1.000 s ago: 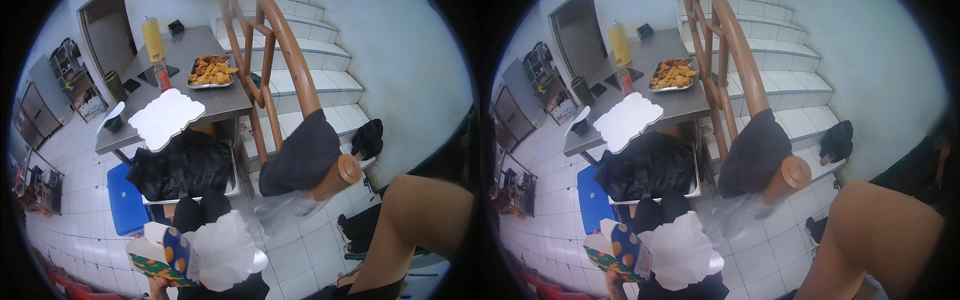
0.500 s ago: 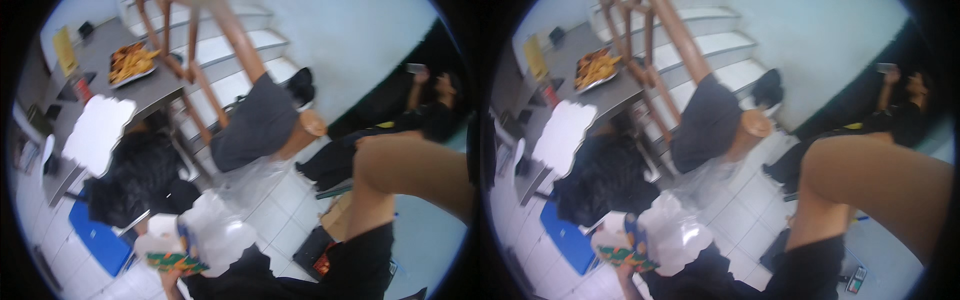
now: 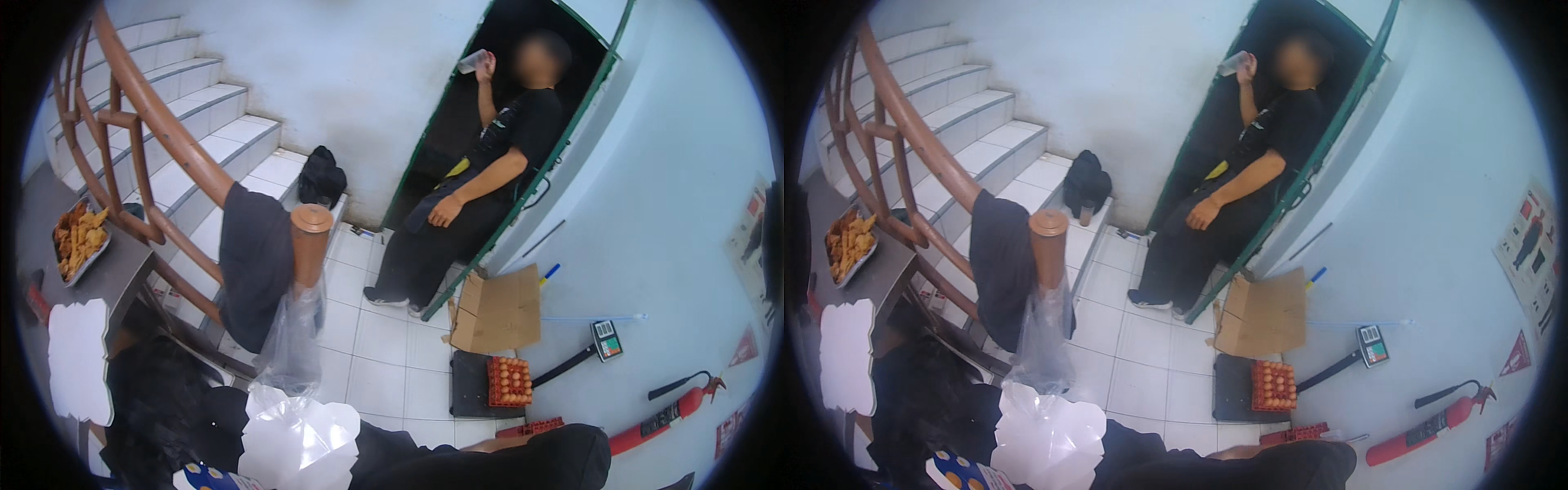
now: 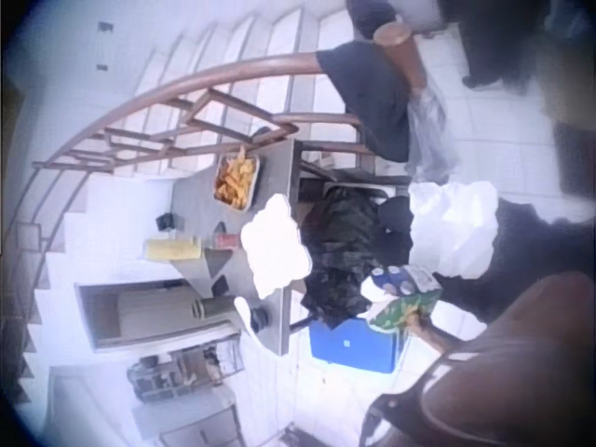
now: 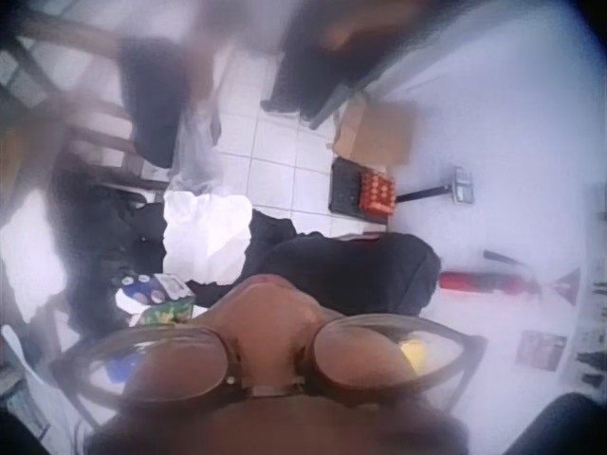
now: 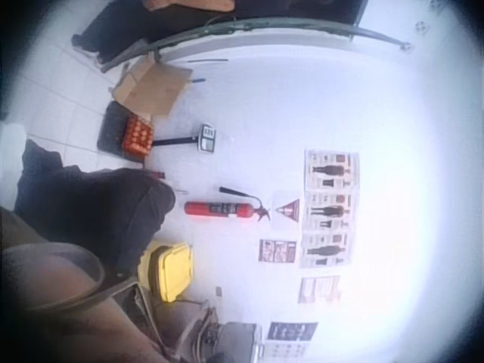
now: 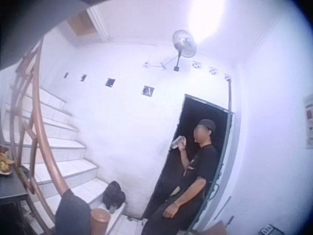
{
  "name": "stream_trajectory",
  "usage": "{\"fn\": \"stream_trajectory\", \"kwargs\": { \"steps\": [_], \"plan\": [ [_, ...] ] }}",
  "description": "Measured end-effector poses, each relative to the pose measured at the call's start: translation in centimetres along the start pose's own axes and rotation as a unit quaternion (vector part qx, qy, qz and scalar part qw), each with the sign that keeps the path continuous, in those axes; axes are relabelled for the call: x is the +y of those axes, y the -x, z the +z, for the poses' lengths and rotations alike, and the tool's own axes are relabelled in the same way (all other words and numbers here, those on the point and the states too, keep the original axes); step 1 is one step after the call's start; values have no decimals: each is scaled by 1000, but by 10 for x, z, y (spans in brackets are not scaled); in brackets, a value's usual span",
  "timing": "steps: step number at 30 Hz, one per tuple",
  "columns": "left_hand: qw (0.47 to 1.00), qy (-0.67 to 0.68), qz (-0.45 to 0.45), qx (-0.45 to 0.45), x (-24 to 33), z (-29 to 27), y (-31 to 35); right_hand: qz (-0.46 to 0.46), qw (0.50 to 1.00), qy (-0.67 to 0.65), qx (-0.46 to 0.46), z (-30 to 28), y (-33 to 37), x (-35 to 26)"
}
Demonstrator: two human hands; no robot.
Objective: The person assembles a white cloud-shaped food container by folding and tucking its flaps into place. They then place a colorful paper insert into the container and adjust it. The person handles the container repeatedly, folding and unfolding it while working in a commercial kitchen.
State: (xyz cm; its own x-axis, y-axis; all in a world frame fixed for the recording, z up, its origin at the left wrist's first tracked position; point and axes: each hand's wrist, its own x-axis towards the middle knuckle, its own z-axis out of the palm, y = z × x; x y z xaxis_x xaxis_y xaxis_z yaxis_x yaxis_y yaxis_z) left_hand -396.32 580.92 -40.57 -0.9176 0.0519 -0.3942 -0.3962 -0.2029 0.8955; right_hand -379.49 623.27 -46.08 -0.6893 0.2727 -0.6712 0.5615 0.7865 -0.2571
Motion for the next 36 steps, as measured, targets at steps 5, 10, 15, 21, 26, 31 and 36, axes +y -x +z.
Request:
{"fn": "stream_trajectory", "kwargs": {
  "steps": [5,10,15,21,26,31,36],
  "plan": [
    [1000,-7,4,-18,6,7,-5,29,999,-17,28,27,5,11],
    [999,-13,-3,-31,8,8,-9,26,999,-20,33,26,3,4],
    [999,-14,-1,-30,10,4,-13,28,999,-14,33,26,2,0],
    [999,-17,-8,-31,14,4,-17,35,999,-11,34,27,3,0],
    [999,-19,-11,-32,12,4,-18,38,999,-11,35,27,0,8],
    [999,-14,-8,-35,12,4,-23,36,999,-5,33,32,1,13],
    [999,17,9,-35,24,-5,-9,-15,997,71,40,-44,10,-22]
  ]
}}
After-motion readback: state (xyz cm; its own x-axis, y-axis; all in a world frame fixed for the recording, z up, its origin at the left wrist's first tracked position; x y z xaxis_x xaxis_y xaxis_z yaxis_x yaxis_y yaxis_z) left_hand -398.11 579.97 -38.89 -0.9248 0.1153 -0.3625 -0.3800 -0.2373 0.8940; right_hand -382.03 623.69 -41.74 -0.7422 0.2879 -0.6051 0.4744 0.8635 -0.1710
